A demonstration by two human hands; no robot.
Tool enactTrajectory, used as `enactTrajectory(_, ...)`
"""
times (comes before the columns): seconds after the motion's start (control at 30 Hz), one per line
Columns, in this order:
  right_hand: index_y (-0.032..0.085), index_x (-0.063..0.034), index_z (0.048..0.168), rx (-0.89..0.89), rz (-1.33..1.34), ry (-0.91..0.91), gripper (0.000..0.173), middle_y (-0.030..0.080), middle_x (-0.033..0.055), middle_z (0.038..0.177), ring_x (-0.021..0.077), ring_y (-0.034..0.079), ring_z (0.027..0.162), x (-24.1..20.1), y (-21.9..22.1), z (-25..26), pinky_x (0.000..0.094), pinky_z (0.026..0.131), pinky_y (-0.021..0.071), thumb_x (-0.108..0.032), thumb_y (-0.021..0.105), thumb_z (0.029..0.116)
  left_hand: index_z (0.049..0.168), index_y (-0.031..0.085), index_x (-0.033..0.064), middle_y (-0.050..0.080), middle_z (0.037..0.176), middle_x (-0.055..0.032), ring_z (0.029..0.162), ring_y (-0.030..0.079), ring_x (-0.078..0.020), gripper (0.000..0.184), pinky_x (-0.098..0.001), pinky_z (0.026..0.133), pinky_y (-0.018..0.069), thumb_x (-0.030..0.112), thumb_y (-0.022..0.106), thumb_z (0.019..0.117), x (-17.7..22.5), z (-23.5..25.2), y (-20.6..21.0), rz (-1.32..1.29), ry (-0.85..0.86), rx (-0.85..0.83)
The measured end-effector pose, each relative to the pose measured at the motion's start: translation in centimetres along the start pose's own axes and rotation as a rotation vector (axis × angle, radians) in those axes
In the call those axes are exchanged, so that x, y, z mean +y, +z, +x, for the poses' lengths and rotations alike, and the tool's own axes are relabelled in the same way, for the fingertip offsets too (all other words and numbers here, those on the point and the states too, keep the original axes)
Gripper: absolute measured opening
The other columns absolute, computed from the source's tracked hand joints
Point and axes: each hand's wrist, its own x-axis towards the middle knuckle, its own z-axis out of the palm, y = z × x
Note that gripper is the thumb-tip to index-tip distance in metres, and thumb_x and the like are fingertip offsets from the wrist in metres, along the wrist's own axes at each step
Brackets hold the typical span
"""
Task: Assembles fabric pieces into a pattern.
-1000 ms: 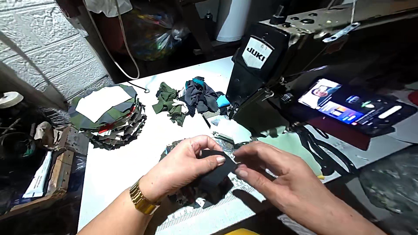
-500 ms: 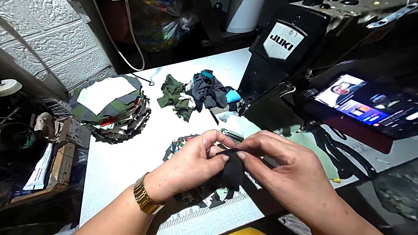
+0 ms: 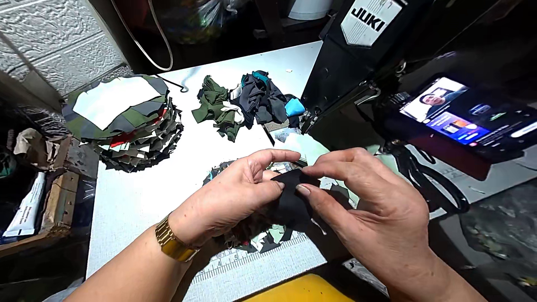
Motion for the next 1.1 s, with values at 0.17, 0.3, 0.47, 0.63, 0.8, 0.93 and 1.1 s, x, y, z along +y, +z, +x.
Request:
enactTrajectory(0.17,0.075,-0.0079,0.102,-0.015,-0.016,0.017,0.014,0.064,-0.0004,0.1,0.0052,0.062,0.093,0.25,0.26,-0.13,0.0174,0.077,0.0536,-0.016,0.07,0.0931,0.15,0.049,0.0102,0.072,0.099,-0.0141,0.076,0.069,-0.0131,0.053,-0.0247,0.067,0.0577,-0.005,0.048,0.0996,0.0,0.0,0.13,0.04,0.01,0.001)
enactTrajectory(0.3,0.073,-0.0096,0.106,-0.031,0.042,0.113,0.016,0.065,-0.0027,0.103,0.0046,0.064,0.097,0.3,-0.11,-0.19,0.0172,0.082,0.0564,-0.017,0.07,0.093,0.151,0.048,0.0105,0.072,0.096,-0.0124,0.073,0.067,-0.0121,0.052,-0.0231,0.063,0.0559,-0.004,0.046,0.1005,-0.06,-0.08,0.13,0.129,0.055,0.0)
enactTrajectory(0.47,0.074,-0.0111,0.103,-0.04,0.012,0.11,0.012,0.063,-0.0035,0.101,0.0025,0.062,0.093,0.23,-0.19,-0.28,0.0139,0.076,0.0546,-0.017,0.07,0.0928,0.152,0.045,0.0089,0.072,0.095,-0.0117,0.077,0.069,-0.0118,0.055,-0.0232,0.068,0.0567,-0.005,0.048,0.0994,-0.09,0.21,0.11,0.157,0.06,-0.028)
enactTrajectory(0.63,0.075,-0.0102,0.102,-0.029,-0.039,0.069,0.012,0.061,-0.0018,0.102,0.0022,0.06,0.093,0.23,-0.14,-0.4,0.013,0.075,0.0524,-0.016,0.069,0.0932,0.152,0.045,0.0086,0.072,0.095,-0.0118,0.076,0.068,-0.012,0.056,-0.0234,0.067,0.0569,-0.006,0.048,0.0986,-0.13,0.22,0.17,0.168,0.073,-0.027)
enactTrajectory(0.8,0.073,-0.0095,0.099,-0.015,-0.031,0.05,0.009,0.06,-0.0006,0.102,0.0025,0.06,0.092,0.27,-0.11,-0.6,0.0127,0.075,0.0519,-0.014,0.07,0.0923,0.153,0.044,0.0098,0.072,0.094,-0.0118,0.074,0.067,-0.0112,0.057,-0.0226,0.066,0.0561,-0.006,0.047,0.0989,-0.17,0.3,0.24,0.166,0.057,-0.037)
enactTrajectory(0.93,0.074,-0.0092,0.097,-0.005,-0.031,0.031,0.007,0.06,0.0004,0.102,0.0043,0.06,0.096,0.36,-0.08,-0.69,0.0142,0.079,0.0519,-0.013,0.071,0.0916,0.154,0.044,0.0105,0.072,0.094,-0.0116,0.074,0.067,-0.0109,0.058,-0.0218,0.065,0.0554,-0.007,0.047,0.0987,-0.22,0.28,0.26,0.164,0.053,-0.034)
enactTrajectory(1.1,0.074,-0.0076,0.102,-0.015,-0.036,0.04,0.012,0.06,0.0013,0.104,0.0037,0.06,0.095,0.36,-0.06,-0.65,0.0131,0.077,0.0518,-0.014,0.07,0.0928,0.153,0.045,0.0097,0.071,0.094,-0.0114,0.073,0.067,-0.0108,0.057,-0.0216,0.064,0.0553,-0.006,0.048,0.0982,-0.29,0.26,0.3,0.171,0.068,-0.033)
